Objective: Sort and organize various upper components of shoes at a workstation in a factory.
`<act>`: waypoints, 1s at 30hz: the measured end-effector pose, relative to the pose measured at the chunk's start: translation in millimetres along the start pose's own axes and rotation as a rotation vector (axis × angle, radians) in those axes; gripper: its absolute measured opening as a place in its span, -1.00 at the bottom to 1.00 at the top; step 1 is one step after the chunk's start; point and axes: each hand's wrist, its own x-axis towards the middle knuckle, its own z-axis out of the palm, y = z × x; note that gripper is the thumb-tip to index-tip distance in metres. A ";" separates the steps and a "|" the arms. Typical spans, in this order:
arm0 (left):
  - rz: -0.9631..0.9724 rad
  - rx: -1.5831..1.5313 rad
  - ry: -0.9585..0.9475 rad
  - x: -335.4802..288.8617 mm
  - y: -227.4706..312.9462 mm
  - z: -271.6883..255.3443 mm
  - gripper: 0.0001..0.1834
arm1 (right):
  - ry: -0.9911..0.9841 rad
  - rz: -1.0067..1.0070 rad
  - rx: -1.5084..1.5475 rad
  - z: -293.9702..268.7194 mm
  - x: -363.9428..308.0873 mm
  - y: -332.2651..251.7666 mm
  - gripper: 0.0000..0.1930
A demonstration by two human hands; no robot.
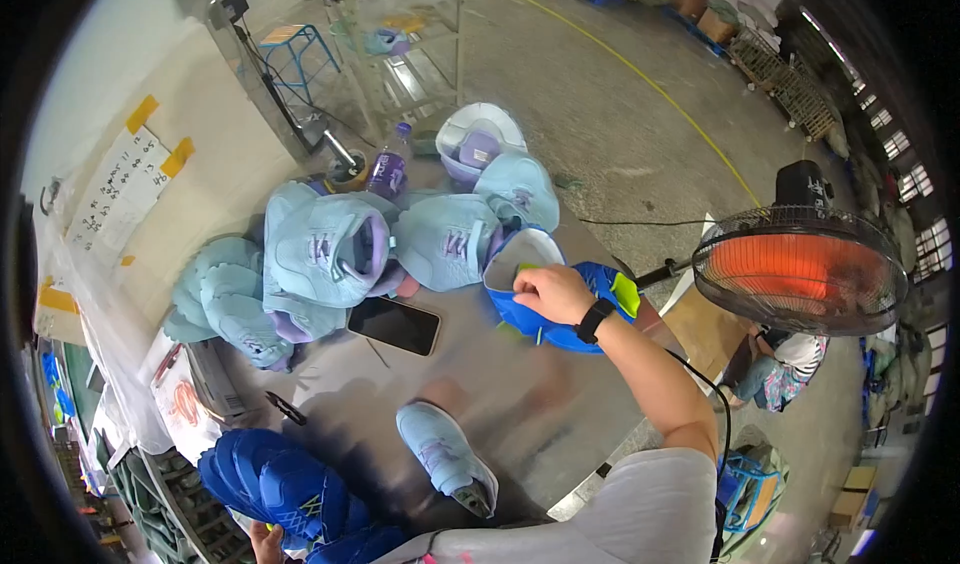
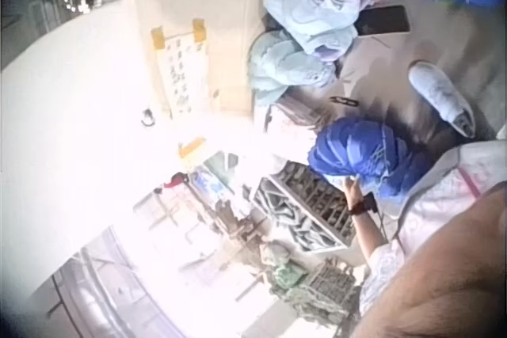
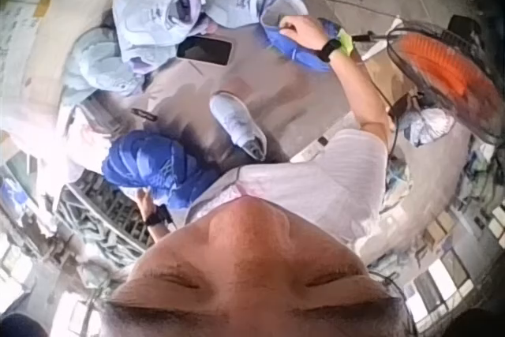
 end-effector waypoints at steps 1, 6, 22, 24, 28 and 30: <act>0.011 -0.008 0.003 0.3 -0.6 -0.6 -0.55 | -0.001 0.028 -0.010 -0.2 9.7 -0.7 -0.83; -0.023 -0.055 0.024 -3.1 1.7 0.0 -0.53 | 0.270 0.029 -0.203 -19.3 124.4 10.5 -0.77; 0.077 -0.055 -0.013 -4.5 -18.1 -3.6 -0.44 | 0.259 0.516 -0.433 36.2 260.1 -5.7 -0.72; 0.033 -0.047 -0.043 -3.4 -4.4 -0.5 -0.44 | 0.379 0.378 -0.137 10.5 242.6 14.8 -0.77; 0.323 -0.177 -0.063 -2.7 6.7 14.9 -0.44 | 0.388 -0.042 1.169 -14.5 193.4 -6.0 -0.63; 0.283 -0.258 -0.061 -4.8 3.5 15.8 -0.43 | 0.354 -0.133 1.333 -25.6 161.7 -23.7 -0.58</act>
